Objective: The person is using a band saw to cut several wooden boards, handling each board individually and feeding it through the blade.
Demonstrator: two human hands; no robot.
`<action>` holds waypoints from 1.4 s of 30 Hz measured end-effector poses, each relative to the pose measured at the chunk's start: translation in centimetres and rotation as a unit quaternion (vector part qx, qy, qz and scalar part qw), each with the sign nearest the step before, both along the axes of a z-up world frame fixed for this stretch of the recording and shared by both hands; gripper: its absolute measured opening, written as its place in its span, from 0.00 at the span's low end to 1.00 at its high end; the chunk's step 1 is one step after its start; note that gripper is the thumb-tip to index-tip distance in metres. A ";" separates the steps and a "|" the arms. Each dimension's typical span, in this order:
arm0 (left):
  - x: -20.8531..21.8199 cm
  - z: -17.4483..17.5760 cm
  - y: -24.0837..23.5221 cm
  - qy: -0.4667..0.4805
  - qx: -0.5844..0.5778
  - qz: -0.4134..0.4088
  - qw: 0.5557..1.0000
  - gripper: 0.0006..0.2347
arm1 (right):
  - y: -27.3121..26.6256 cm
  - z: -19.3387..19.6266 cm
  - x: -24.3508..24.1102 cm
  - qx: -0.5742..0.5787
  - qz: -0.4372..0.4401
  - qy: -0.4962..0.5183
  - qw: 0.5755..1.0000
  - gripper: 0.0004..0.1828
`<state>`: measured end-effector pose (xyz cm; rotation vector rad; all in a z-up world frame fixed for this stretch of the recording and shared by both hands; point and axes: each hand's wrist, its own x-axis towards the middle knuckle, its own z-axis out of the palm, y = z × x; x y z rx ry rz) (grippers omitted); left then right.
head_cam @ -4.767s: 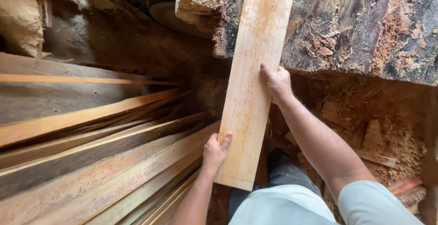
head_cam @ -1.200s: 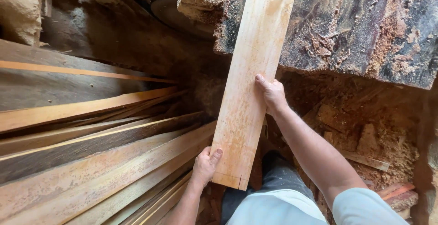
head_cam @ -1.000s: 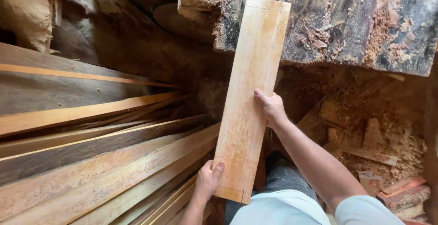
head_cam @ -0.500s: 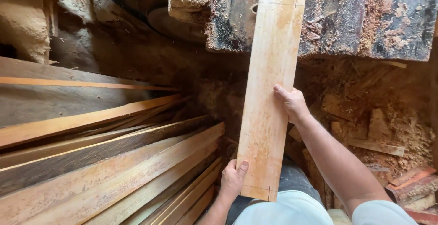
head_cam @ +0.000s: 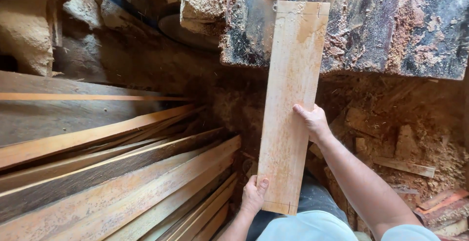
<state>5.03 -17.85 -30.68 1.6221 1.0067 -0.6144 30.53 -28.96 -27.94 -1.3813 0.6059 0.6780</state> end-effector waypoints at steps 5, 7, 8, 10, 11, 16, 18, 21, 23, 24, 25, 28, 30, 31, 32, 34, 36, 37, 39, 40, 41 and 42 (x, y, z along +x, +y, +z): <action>0.3 1.1 0.2 0.016 -0.005 -0.013 1.000 0.28 | 0.3 1.5 0.2 -0.006 0.016 0.009 1.000 0.36; 0.7 2.5 0.3 0.030 -0.010 -0.017 0.999 0.27 | 0.4 2.1 0.3 -0.010 0.018 0.012 1.000 0.36; 0.9 3.2 0.4 0.043 -0.015 -0.021 0.999 0.27 | 0.4 2.4 0.3 -0.013 0.021 0.014 1.000 0.36; 1.0 4.4 0.5 0.035 -0.011 -0.023 0.999 0.26 | 0.6 3.1 0.4 -0.016 0.019 0.020 0.999 0.35; 1.1 5.0 0.5 0.027 -0.006 -0.025 0.999 0.26 | 0.6 3.4 0.4 -0.018 0.017 0.027 0.999 0.34; 1.8 6.7 0.7 0.025 -0.009 -0.025 0.999 0.26 | 0.9 4.7 0.9 -0.024 0.024 0.034 0.999 0.31; 2.1 7.1 0.7 0.029 -0.010 -0.023 0.999 0.26 | 0.9 4.7 1.1 -0.018 0.028 0.035 0.999 0.29; 2.4 6.9 0.7 0.034 -0.013 -0.019 0.999 0.24 | 0.8 4.0 1.4 -0.002 0.010 0.031 0.999 0.31; 2.3 6.8 0.5 0.030 -0.017 -0.021 0.999 0.26 | 0.6 3.9 1.4 0.000 0.012 0.034 0.999 0.28; 2.4 6.8 0.5 0.030 -0.016 -0.020 0.999 0.26 | 0.7 4.0 1.4 0.001 0.013 0.034 0.999 0.28; 2.4 6.8 0.4 0.036 -0.018 -0.016 0.999 0.26 | 0.7 4.1 1.5 -0.008 0.014 0.039 0.999 0.28; 2.6 7.1 0.4 0.041 -0.019 -0.010 0.999 0.25 | 0.6 3.9 1.6 -0.012 0.014 0.040 0.999 0.28; 2.7 7.1 0.4 0.039 -0.019 -0.007 0.999 0.25 | 0.5 3.6 1.6 -0.007 0.013 0.035 0.999 0.29; 2.7 7.0 0.5 0.038 -0.012 -0.014 0.999 0.25 | 0.5 3.4 1.6 -0.004 0.008 0.036 0.999 0.28; 2.7 6.8 0.5 0.037 -0.006 -0.019 0.999 0.25 | 0.5 3.3 1.6 0.000 0.005 0.036 0.999 0.27; 2.9 7.1 0.6 0.038 -0.006 -0.019 0.999 0.24 | 0.7 3.5 1.7 0.000 0.010 0.031 0.999 0.28; 3.1 7.1 0.6 0.038 -0.007 -0.020 0.999 0.24 | 0.7 3.6 1.9 0.001 0.014 0.024 1.000 0.29; 3.1 6.9 0.6 0.038 -0.003 -0.022 0.999 0.24 | 0.8 3.6 2.0 -0.001 0.010 0.026 1.000 0.29; 3.2 6.9 0.7 0.038 0.001 -0.023 0.999 0.24 | 0.9 3.5 2.2 -0.004 0.008 0.028 1.000 0.29; 3.4 7.0 0.7 0.044 0.001 -0.024 0.999 0.24 | 0.8 3.4 2.2 -0.001 0.010 0.026 1.000 0.29; 3.5 7.1 0.8 0.049 0.001 -0.024 0.999 0.24 | 0.8 3.4 2.3 0.001 0.011 0.025 1.000 0.29; 3.4 6.5 0.8 0.049 0.001 -0.024 0.999 0.24 | 0.8 3.3 2.4 0.001 0.011 0.025 1.000 0.29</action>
